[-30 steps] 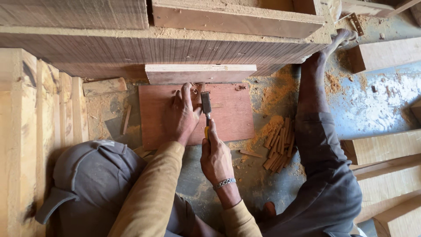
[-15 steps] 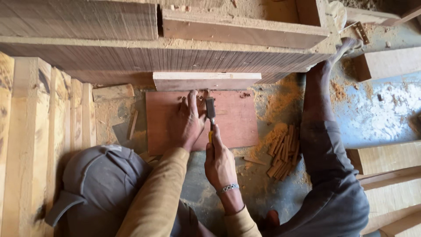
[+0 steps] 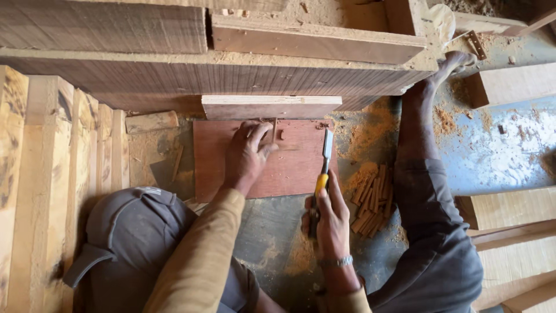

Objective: The person sits on the floor and uses a chisel to carve small wooden pieces. They hold the wood with one hand and strike the chisel with the other to remove shavings, working on a small wooden block placed on a larger board.

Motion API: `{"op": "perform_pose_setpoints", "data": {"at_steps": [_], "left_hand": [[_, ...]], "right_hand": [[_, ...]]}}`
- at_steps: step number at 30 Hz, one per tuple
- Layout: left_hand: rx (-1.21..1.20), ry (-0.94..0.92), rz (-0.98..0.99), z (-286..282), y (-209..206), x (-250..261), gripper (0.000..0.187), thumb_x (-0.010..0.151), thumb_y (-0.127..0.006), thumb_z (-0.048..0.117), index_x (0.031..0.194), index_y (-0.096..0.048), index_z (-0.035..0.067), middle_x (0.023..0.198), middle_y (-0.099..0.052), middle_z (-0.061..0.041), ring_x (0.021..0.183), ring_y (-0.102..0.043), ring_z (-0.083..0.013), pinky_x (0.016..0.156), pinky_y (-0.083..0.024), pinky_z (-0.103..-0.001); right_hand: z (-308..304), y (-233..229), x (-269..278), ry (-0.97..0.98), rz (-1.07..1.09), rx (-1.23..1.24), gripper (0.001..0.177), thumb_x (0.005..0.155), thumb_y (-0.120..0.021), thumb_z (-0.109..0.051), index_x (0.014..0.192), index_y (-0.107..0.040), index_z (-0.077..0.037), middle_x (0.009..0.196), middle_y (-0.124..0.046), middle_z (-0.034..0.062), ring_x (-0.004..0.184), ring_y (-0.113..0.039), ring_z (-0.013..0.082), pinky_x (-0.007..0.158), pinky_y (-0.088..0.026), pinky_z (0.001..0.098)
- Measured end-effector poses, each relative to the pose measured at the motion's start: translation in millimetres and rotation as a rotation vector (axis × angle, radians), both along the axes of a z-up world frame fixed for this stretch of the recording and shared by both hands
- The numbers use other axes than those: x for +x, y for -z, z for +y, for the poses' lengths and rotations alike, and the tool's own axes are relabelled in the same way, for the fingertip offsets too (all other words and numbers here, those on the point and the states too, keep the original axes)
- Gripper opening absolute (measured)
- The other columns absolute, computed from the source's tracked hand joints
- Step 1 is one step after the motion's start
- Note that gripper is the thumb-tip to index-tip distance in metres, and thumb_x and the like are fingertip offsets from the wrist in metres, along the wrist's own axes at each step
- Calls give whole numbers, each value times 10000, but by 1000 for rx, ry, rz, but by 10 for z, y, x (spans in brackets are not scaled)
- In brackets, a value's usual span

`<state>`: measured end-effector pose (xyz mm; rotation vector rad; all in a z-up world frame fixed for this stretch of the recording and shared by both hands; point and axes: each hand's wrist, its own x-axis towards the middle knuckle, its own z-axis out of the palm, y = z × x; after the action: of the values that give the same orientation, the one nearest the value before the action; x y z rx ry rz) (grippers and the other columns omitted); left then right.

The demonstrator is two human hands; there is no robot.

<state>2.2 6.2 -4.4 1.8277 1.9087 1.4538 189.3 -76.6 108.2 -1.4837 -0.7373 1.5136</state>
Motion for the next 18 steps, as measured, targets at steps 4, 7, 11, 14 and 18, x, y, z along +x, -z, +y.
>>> {"op": "perform_pose_setpoints", "data": {"at_steps": [4, 7, 11, 14, 18], "left_hand": [[4, 1, -142, 182, 55, -18, 71, 975, -780, 182, 1005, -754, 123, 917, -729, -46, 828, -698, -163, 681, -614, -309], [61, -28, -307, 232, -91, -113, 72, 988, -750, 152, 996, -746, 81, 899, -742, -65, 776, -694, -156, 647, -595, -299], [-243, -7, -510, 214, -285, -207, 77, 963, -722, 151, 972, -768, 89, 820, -761, -53, 654, -690, -138, 556, -564, -292], [-309, -12, -388, 256, -191, -205, 81, 920, -756, 152, 973, -789, 100, 853, -782, -49, 680, -707, -121, 600, -571, -295], [-418, -12, -234, 407, 201, -105, 56, 903, -764, 145, 920, -771, 92, 820, -742, -42, 636, -654, -131, 576, -561, -322]], "right_hand": [[-159, -34, 140, -114, -112, 54, 621, 1009, -477, -186, 1609, -319, -183, 724, -617, 38, 434, -535, 83, 334, -441, 261], [-129, 40, 168, -149, -104, 83, 624, 1017, -488, -199, 1613, -308, -173, 727, -613, 36, 431, -532, 82, 338, -442, 262], [-63, 133, 182, -144, -53, 112, 636, 1020, -510, -199, 1621, -304, -163, 739, -597, 34, 449, -529, 78, 355, -444, 257], [-50, 187, 206, -151, -40, 110, 641, 1021, -521, -201, 1624, -309, -161, 745, -593, 33, 454, -520, 76, 364, -444, 255], [-39, 215, 211, -165, -36, 124, 640, 1026, -526, -196, 1627, -309, -158, 742, -597, 39, 457, -517, 73, 364, -443, 252]]}}
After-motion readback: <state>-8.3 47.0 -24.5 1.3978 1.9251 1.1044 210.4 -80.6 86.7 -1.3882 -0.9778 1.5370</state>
